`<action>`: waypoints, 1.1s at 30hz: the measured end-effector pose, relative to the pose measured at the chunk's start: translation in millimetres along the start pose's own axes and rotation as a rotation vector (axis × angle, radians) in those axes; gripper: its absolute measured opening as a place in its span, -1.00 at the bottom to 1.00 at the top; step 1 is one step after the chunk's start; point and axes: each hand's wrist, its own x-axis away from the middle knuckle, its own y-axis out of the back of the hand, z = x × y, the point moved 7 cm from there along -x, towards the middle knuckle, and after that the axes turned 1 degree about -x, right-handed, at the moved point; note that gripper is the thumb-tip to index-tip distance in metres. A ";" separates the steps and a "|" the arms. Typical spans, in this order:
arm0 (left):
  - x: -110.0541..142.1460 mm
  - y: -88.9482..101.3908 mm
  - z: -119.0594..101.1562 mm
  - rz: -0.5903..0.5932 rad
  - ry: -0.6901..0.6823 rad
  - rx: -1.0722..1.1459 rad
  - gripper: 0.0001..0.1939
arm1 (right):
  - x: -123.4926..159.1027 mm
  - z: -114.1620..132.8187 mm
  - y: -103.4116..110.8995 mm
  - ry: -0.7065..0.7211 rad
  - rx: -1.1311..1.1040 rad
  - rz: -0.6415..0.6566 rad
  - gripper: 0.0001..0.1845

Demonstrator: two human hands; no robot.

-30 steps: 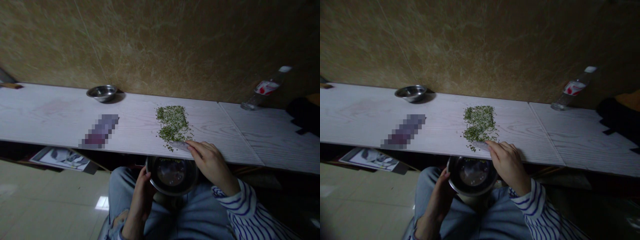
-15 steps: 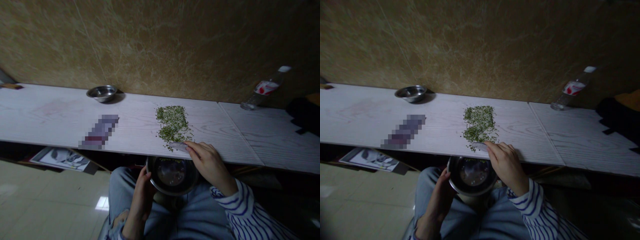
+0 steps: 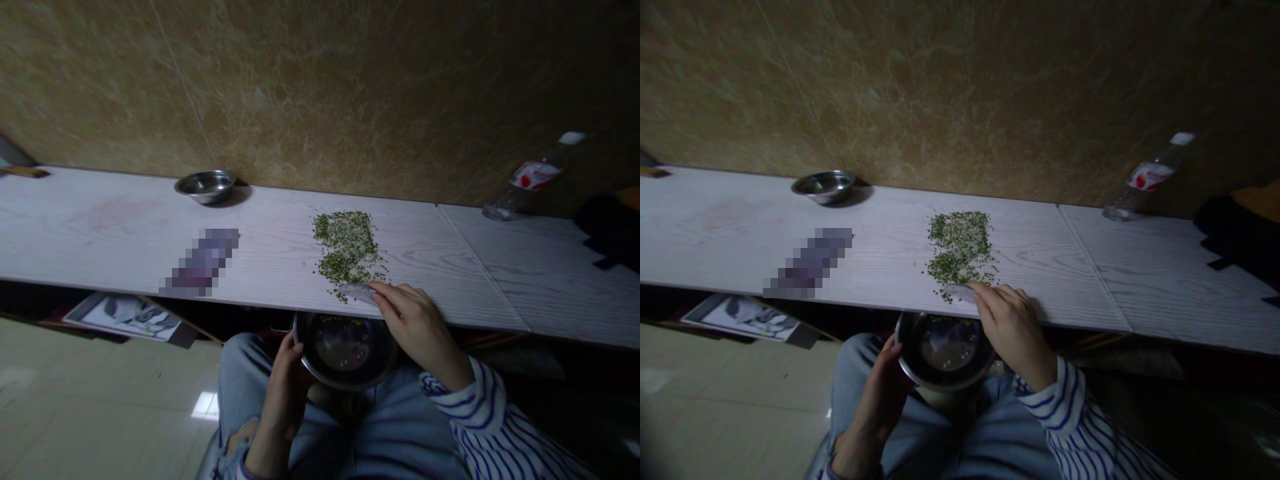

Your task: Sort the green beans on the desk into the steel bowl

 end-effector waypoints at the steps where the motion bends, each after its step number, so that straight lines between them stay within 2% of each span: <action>1: -0.3 0.5 0.2 0.000 0.001 -0.002 -0.62 | 0.2 0.3 -0.1 0.000 -0.002 0.001 -0.71; 24: 0.2 0.9 -3.1 -0.007 -0.006 -0.032 -0.73 | 5.2 19.0 -2.9 0.074 -0.031 0.016 -0.74; 33: -3.5 2.1 -0.3 0.004 0.006 -0.010 -0.69 | 12.4 26.5 0.3 0.098 -0.057 0.030 -0.74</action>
